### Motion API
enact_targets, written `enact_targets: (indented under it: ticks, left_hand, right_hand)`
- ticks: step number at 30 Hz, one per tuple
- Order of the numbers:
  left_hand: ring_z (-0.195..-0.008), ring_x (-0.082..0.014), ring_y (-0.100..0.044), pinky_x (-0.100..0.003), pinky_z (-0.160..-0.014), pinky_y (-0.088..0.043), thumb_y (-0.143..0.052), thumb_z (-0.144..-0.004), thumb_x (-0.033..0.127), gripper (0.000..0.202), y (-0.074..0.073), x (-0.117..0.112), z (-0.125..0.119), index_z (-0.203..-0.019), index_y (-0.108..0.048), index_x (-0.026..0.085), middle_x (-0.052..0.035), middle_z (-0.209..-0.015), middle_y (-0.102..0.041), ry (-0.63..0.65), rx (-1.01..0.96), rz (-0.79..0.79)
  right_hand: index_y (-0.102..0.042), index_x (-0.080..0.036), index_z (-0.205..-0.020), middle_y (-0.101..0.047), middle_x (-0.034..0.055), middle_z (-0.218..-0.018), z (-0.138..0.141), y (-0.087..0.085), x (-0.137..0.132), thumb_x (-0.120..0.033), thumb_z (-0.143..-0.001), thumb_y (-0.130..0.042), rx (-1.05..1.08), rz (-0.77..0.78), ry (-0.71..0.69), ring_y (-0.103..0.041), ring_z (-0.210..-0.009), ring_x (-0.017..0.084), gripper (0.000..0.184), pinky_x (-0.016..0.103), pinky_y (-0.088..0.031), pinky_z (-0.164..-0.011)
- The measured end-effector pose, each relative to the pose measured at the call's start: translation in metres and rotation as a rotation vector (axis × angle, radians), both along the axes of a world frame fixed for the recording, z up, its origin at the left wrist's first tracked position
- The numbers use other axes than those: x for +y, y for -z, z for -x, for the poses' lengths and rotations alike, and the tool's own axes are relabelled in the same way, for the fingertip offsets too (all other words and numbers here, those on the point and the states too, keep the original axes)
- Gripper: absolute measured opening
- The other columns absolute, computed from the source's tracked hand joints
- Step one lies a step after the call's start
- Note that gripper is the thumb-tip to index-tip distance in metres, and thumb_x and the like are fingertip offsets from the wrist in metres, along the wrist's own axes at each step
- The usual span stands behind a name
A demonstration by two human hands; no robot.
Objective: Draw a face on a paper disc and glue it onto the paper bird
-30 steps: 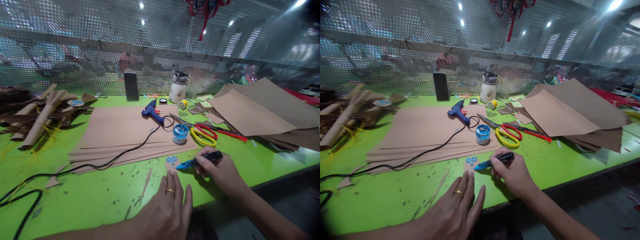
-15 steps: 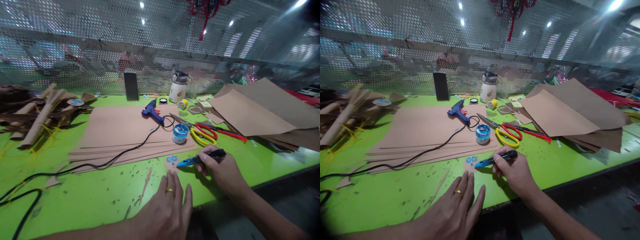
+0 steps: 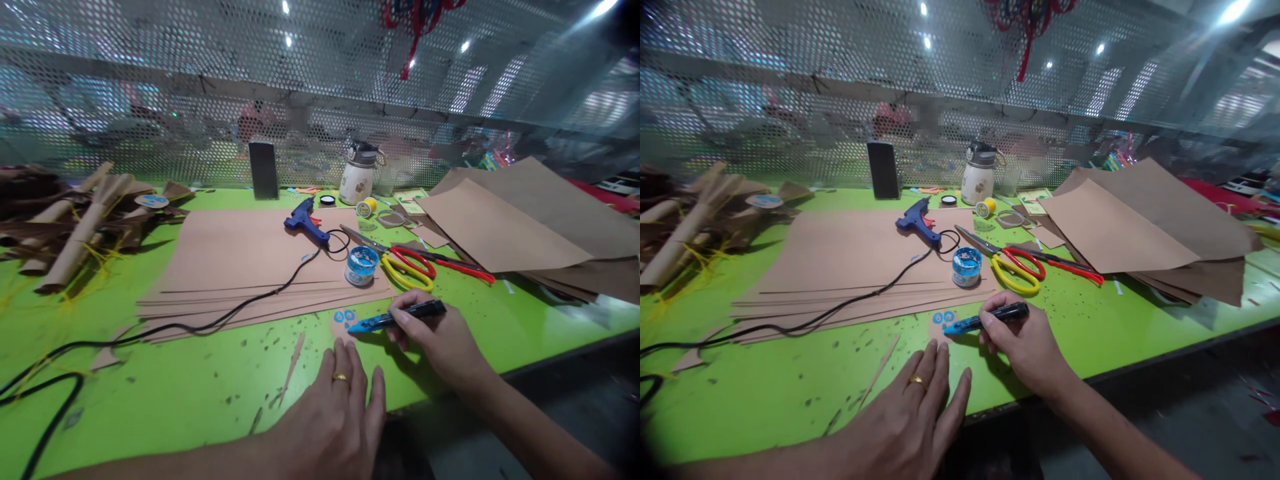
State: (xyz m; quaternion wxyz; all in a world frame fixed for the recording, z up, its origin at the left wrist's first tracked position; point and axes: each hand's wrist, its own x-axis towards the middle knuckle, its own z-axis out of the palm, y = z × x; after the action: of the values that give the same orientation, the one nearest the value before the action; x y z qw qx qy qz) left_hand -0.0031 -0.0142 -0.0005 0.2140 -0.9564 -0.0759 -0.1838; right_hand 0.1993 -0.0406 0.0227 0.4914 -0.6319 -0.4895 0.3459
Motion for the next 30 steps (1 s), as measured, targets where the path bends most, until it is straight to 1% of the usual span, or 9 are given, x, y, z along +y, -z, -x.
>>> enact_targets:
  ticks: [3, 9, 13, 16, 19, 22, 26, 30]
  left_hand:
    - [-0.110, -0.0395, -0.060, -0.053, -0.089, -0.046, -0.039, -0.091, 0.018, 0.042, -0.003, -0.004, 0.000, -0.128, -0.047, 0.000, -0.0303, -0.114, -0.062, -0.050, 0.024, 0.040]
    - [-0.109, -0.0389, -0.061, -0.052, -0.088, -0.048, -0.035, -0.093, 0.018, 0.041, -0.004, -0.006, 0.000, -0.127, -0.048, 0.000, -0.0307, -0.114, -0.062, -0.042, 0.021, 0.055]
    - [-0.110, -0.0401, -0.060, -0.053, -0.088, -0.048, -0.033, -0.093, 0.017, 0.041, -0.003, -0.006, 0.000, -0.127, -0.048, 0.000, -0.0306, -0.114, -0.062, -0.045, 0.030, 0.061]
    - [-0.110, -0.0398, -0.060, -0.053, -0.088, -0.047, -0.032, -0.094, 0.018, 0.042, -0.002, -0.006, 0.000, -0.129, -0.048, 0.001, -0.0300, -0.114, -0.062, -0.047, 0.033, 0.065]
    - [-0.110, -0.0382, -0.061, -0.052, -0.087, -0.048, -0.033, -0.094, 0.019, 0.042, -0.001, -0.005, -0.001, -0.128, -0.048, 0.000, -0.0295, -0.114, -0.063, -0.046, 0.027, 0.064]
    - [-0.107, -0.0378, -0.062, -0.051, -0.086, -0.049, -0.036, -0.094, 0.019, 0.040, 0.001, -0.006, -0.001, -0.127, -0.049, 0.001, -0.0284, -0.111, -0.064, -0.044, 0.010, 0.056]
    - [-0.105, -0.0383, -0.063, -0.051, -0.086, -0.050, -0.042, -0.091, 0.018, 0.037, 0.006, -0.003, -0.002, -0.123, -0.051, 0.002, -0.0271, -0.107, -0.066, -0.051, -0.035, 0.003]
    - [-0.095, -0.0357, -0.067, -0.047, -0.079, -0.053, -0.046, -0.089, 0.018, 0.033, 0.014, 0.004, -0.003, -0.117, -0.056, 0.003, -0.0234, -0.101, -0.069, 0.028, -0.099, -0.117]
  right_hand:
    - [-0.057, -0.018, -0.081, -0.063, -0.0016, -0.058, 0.000, 0.000, 0.001, -0.033, -0.087, -0.059, 0.000, 0.003, -0.001, -0.055, -0.050, 0.011, 0.016, 0.022, -0.046, -0.051]
    - [-0.056, -0.018, -0.078, -0.063, -0.0006, -0.057, 0.001, -0.004, 0.003, -0.034, -0.088, -0.058, -0.031, 0.016, -0.009, -0.056, -0.050, 0.013, 0.018, 0.024, -0.046, -0.051]
    - [-0.057, -0.019, -0.077, -0.062, -0.0017, -0.055, -0.002, -0.015, 0.005, -0.031, -0.086, -0.059, -0.103, 0.019, -0.005, -0.056, -0.048, 0.013, 0.015, 0.023, -0.045, -0.049]
    - [-0.058, -0.020, -0.075, -0.060, -0.0033, -0.052, -0.005, -0.026, 0.008, -0.029, -0.084, -0.061, -0.152, -0.022, 0.010, -0.054, -0.046, 0.012, 0.013, 0.023, -0.044, -0.048]
    - [-0.059, -0.021, -0.074, -0.060, -0.0039, -0.051, -0.006, -0.032, 0.012, -0.028, -0.083, -0.062, -0.189, -0.057, 0.001, -0.054, -0.045, 0.012, 0.012, 0.023, -0.043, -0.047]
    - [-0.058, -0.022, -0.071, -0.058, -0.0044, -0.049, -0.005, -0.031, 0.018, -0.027, -0.081, -0.062, -0.196, -0.072, -0.012, -0.052, -0.043, 0.012, 0.012, 0.024, -0.042, -0.046]
    - [-0.059, -0.022, -0.070, -0.056, -0.0042, -0.047, -0.004, -0.022, 0.024, -0.027, -0.081, -0.062, -0.172, -0.093, -0.036, -0.052, -0.042, 0.013, 0.012, 0.025, -0.043, -0.045]
    - [-0.059, -0.022, -0.070, -0.058, -0.0041, -0.048, -0.007, -0.013, 0.023, -0.028, -0.081, -0.061, -0.113, -0.073, -0.061, -0.053, -0.042, 0.013, 0.012, 0.025, -0.043, -0.044]
